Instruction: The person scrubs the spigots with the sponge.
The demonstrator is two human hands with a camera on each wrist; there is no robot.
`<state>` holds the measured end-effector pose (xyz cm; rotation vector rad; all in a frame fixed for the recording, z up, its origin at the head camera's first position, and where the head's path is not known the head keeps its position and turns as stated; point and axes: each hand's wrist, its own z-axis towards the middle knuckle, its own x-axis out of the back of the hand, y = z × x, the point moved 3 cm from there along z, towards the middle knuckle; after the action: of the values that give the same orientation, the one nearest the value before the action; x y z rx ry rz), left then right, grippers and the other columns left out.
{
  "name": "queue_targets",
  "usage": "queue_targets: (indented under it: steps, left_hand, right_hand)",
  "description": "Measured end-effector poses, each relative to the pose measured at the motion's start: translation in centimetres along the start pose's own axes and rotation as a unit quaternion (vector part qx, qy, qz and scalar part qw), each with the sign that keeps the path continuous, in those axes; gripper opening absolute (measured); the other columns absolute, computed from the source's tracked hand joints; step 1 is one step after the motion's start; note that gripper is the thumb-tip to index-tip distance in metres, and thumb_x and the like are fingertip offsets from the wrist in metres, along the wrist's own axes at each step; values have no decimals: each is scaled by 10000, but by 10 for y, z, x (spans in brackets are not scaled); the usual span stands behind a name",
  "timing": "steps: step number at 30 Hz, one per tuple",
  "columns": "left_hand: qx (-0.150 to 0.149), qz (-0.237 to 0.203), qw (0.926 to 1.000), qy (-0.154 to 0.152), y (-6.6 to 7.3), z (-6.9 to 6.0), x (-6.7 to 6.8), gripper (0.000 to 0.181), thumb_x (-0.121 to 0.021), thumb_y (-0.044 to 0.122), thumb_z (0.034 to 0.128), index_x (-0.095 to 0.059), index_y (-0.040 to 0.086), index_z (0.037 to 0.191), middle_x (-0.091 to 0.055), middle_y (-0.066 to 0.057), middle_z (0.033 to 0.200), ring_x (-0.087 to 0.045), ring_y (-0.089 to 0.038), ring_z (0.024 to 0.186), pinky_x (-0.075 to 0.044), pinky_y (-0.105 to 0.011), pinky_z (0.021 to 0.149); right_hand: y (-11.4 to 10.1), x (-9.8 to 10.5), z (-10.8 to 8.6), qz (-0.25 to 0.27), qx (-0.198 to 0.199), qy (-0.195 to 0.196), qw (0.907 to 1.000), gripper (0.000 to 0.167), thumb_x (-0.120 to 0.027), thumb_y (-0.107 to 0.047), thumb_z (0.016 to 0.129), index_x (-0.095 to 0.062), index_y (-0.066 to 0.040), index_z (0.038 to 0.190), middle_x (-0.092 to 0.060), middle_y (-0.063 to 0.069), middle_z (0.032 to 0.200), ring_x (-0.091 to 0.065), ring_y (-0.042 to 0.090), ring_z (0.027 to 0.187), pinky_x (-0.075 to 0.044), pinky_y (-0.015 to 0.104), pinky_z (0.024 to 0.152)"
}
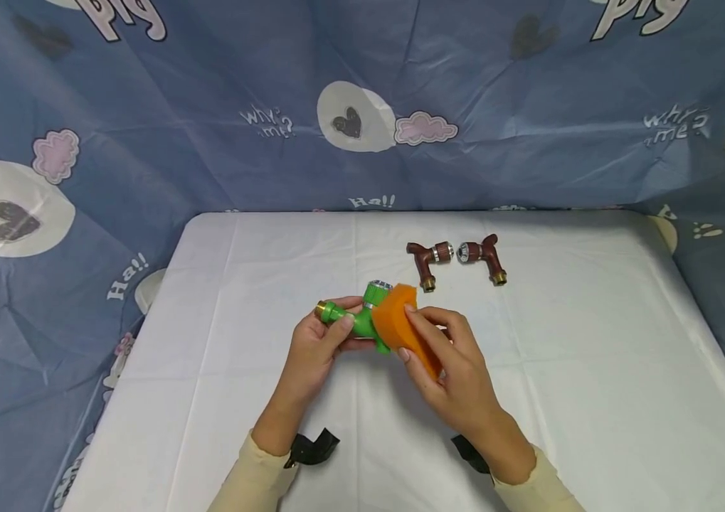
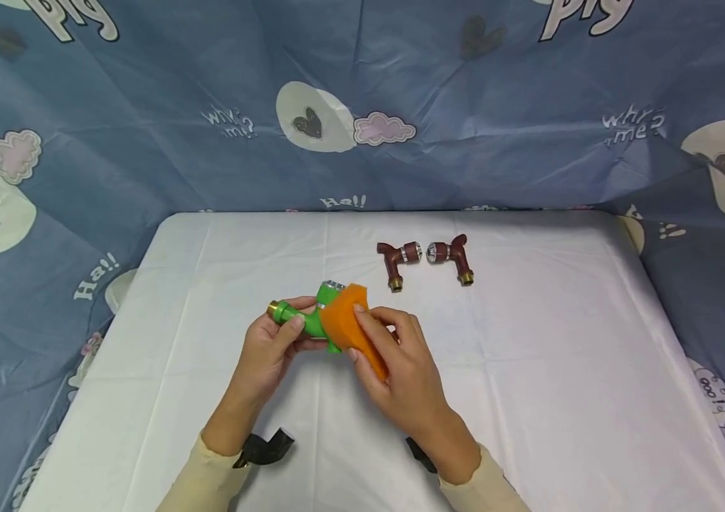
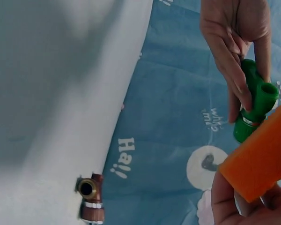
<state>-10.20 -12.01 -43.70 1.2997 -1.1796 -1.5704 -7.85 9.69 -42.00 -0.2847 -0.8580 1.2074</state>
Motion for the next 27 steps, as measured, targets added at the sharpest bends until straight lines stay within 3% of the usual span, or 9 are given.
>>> queue_targets:
  steps: [7, 12, 16, 20, 27]
  left_hand:
    - [-190, -339, 9990, 211, 5, 5, 4, 431, -539, 54, 1089, -420, -130, 1460, -684, -99, 1348, -737, -204, 1069, -619, -345, 844]
    - [-258, -659, 9974, 112, 8, 7, 8, 509, -482, 46, 1106, -301, -66, 1568, -675, -112, 1333, -745, -230, 1042, -617, -323, 841]
    - [-310, -856, 9958, -32, 11, 8, 10, 561, -428, 32, 1100, -214, -42, 1613, -657, -114, 1317, -748, -266, 1021, -612, -335, 865]
    - [-333, -942, 9950, -82, 11, 8, 12, 574, -412, 28, 1089, -199, -46, 1616, -649, -111, 1306, -752, -270, 989, -614, -332, 852]
    - [-223, -772, 9967, -71, 4, 8, 8, 526, -508, 64, 1103, -331, -36, 1588, -655, -70, 1221, -709, -149, 952, -609, -264, 803]
  right_hand:
    - [2, -1, -10, 294, -13, -454, 9985, 419, -671, -255, 1015, -674, -57, 1385, -618, 113, 1267, -600, 252, 1083, -489, 197, 919]
    - [3, 0, -14, 157, 67, -846, 9963, 445, -717, -161, 926, -692, -103, 1367, -631, 72, 1265, -585, 229, 1078, -492, 256, 874]
    - [6, 9, -17, 30, -142, -1135, 9934, 496, -749, -116, 868, -699, -132, 1361, -630, 34, 1271, -583, 197, 1088, -522, 272, 873]
    - [9, 20, -11, 41, -208, -795, 9966, 493, -748, -117, 875, -694, -104, 1365, -631, 61, 1272, -580, 222, 1103, -509, 258, 893]
    - [0, 17, 7, 344, 232, -348, 9985, 427, -645, -300, 1038, -673, -38, 1375, -617, 140, 1282, -575, 286, 1118, -491, 218, 935]
